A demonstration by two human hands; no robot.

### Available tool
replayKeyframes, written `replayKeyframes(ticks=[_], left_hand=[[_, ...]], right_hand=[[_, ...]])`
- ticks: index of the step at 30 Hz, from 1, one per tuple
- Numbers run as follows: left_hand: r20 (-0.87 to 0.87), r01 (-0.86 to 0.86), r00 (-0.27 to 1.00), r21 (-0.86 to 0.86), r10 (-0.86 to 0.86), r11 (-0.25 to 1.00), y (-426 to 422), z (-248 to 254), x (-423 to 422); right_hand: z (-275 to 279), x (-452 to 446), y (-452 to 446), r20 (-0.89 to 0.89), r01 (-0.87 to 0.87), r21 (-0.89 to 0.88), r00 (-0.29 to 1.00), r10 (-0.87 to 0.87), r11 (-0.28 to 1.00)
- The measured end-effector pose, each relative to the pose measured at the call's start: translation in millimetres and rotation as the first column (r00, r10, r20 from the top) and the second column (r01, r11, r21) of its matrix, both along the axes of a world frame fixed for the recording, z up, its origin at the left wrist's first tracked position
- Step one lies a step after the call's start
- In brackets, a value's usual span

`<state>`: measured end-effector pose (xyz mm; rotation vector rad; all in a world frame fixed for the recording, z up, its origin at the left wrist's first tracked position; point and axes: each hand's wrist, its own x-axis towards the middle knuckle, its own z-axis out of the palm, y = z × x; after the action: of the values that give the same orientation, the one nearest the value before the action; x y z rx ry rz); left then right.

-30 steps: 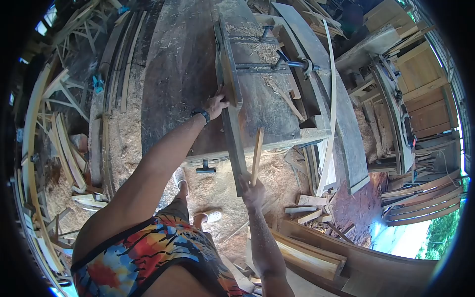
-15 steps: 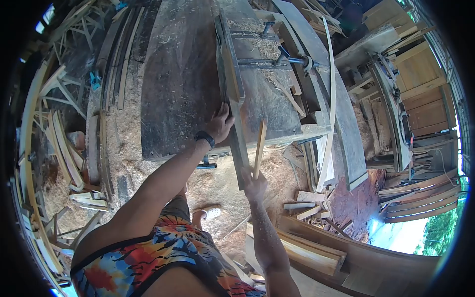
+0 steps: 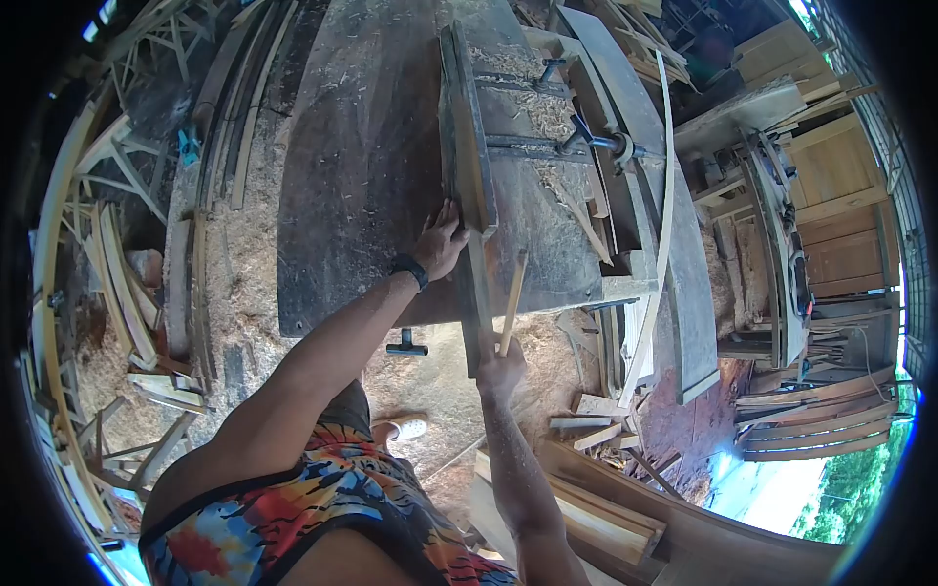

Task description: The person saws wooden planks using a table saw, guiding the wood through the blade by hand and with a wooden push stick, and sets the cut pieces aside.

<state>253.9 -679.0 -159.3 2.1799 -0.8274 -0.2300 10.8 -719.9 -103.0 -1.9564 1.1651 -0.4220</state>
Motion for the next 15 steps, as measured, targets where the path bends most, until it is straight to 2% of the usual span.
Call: replayKeyframes(ticks=[3,6,9,15], left_hand=[[0.004,-0.004,1.000,0.005,0.004,1.000,-4.1,-0.2,15.8],[-0.042,0.020,0.999,0.019,-0.019,1.000,-8.9,-1.8,36.5],[-0.071,0.025,0.997,0.067,-0.020,0.997,-12.7,1.0,55.0],[-0.126,-0.014,0.992,0.093,0.026,0.996,-17.5,11.1,57.6]], right_hand=[[-35.2,10.6,-11.2,0.098,0.048,-0.085,0.994,-0.040,0.995],[-35.8,31.3,-12.9,0.118,0.103,-0.063,0.988,-0.095,0.993],[-38.2,50.7,-15.1,0.106,0.132,-0.129,0.987,-0.119,0.983],[-9.2,70.5,-10.9,-0.068,0.158,-0.186,0.983,-0.173,0.970]])
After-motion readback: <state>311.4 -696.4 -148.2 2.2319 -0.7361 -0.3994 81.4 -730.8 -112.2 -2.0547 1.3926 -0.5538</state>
